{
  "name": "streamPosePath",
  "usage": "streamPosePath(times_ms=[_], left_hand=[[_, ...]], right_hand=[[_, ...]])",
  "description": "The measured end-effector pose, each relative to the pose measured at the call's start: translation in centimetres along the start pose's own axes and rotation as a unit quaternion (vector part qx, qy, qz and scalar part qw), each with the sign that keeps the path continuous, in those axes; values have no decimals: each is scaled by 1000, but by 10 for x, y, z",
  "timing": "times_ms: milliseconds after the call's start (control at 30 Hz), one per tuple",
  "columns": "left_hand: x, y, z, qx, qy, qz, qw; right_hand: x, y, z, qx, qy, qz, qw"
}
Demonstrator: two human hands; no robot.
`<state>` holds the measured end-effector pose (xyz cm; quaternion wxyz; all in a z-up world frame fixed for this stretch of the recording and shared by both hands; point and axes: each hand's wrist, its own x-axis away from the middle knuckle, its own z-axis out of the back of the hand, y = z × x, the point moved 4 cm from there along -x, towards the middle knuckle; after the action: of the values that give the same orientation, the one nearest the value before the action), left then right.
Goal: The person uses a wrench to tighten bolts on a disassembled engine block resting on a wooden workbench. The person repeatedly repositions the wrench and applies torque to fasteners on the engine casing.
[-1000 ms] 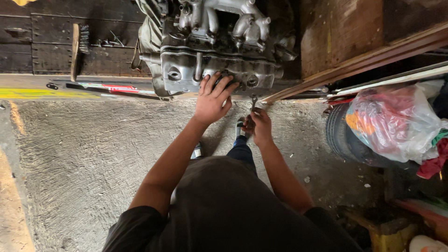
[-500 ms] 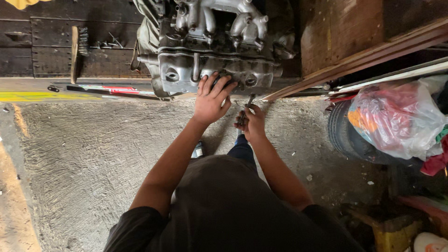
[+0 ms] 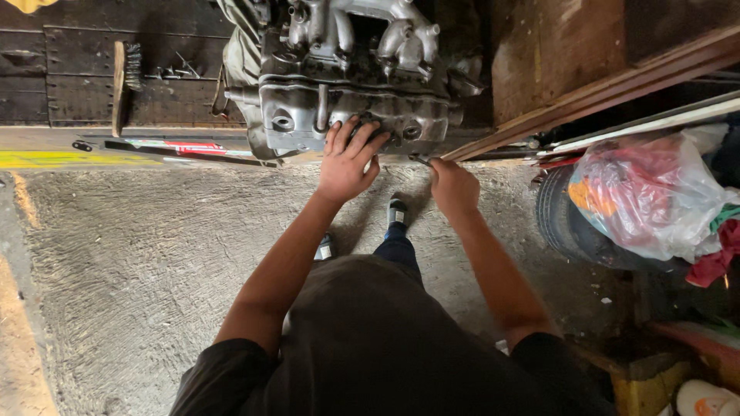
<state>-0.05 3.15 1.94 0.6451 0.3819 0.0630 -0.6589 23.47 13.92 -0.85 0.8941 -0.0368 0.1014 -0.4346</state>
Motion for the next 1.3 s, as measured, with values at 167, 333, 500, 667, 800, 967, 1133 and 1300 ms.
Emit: streamPosePath(times_ms=[167, 333, 500, 667, 800, 967, 1133, 1300], left_hand=[[-2, -1, 0, -3, -25, -8, 1000], [1, -2, 2, 9, -21, -10, 1000], [0, 1, 4, 16, 12, -9, 1000], [-2, 2, 8, 21, 9, -18, 1000], [-1, 2, 9, 20, -14, -21, 999], [0, 2, 5, 23, -31, -8, 999], [0, 0, 0, 7, -54, -8, 998], [0, 3, -1, 7, -54, 6, 999]], right_hand=[[-10, -3, 14, 20, -89, -23, 996], [24, 21, -17, -234, -83, -208, 946], [65, 20, -76, -523, -78, -344, 776], [59, 1, -90, -577, -54, -357, 733], [45, -12, -80, -580, -31, -331, 744], [42, -24, -69, -586, -54, -385, 711], [39, -29, -68, -635, -55, -378, 671], [37, -29, -68, -642, -60, -374, 667]])
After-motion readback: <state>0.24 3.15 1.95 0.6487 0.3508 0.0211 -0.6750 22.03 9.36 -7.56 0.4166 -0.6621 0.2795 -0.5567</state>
